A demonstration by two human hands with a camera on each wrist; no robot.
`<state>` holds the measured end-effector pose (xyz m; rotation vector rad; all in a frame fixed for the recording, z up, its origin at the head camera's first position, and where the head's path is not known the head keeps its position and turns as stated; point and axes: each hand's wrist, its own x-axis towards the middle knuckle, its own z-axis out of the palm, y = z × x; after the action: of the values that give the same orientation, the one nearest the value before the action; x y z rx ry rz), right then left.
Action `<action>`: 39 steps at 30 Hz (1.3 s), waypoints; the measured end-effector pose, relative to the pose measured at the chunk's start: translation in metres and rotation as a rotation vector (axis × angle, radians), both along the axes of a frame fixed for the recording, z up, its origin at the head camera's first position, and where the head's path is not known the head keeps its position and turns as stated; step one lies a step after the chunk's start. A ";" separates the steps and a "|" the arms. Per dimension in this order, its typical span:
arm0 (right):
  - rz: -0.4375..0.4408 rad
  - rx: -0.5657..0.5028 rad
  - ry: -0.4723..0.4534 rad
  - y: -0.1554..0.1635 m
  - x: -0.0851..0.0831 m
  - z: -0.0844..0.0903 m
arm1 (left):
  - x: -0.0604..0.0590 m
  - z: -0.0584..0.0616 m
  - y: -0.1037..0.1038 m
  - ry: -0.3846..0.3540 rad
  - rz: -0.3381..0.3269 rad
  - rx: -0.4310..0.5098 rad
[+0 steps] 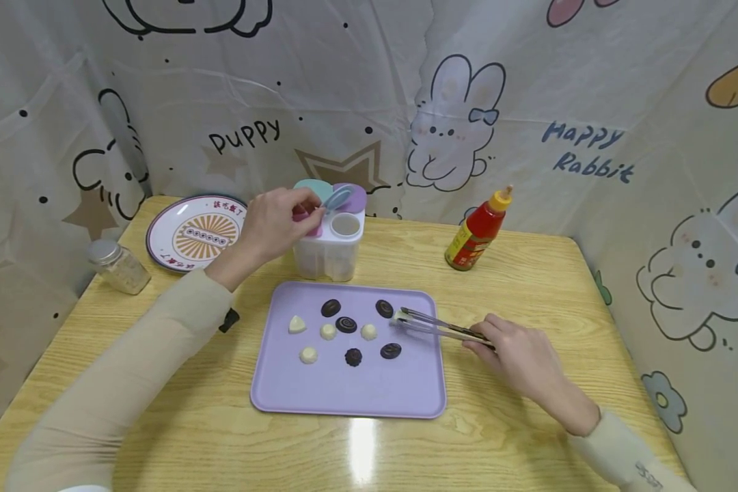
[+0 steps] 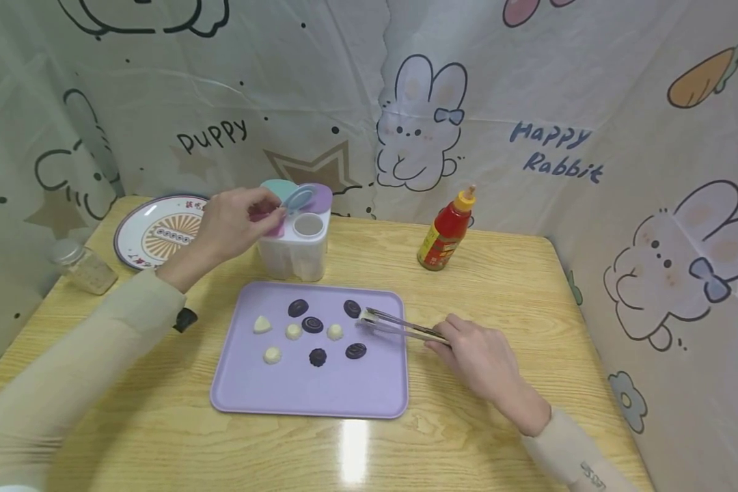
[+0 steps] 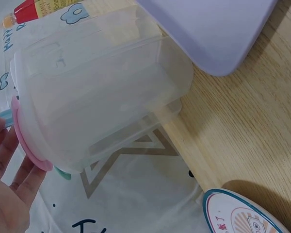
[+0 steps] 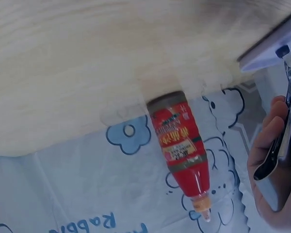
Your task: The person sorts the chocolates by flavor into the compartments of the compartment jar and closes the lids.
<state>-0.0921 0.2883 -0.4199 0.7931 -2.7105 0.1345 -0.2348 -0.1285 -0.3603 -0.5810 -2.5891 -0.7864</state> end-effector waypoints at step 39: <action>0.200 0.093 0.222 -0.092 -0.119 0.109 | 0.000 0.000 -0.001 0.003 -0.010 0.001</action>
<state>-0.2108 0.1964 -0.3111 1.0403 -2.4409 -0.0343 -0.2348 -0.1297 -0.3599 -0.5951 -2.5847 -0.7898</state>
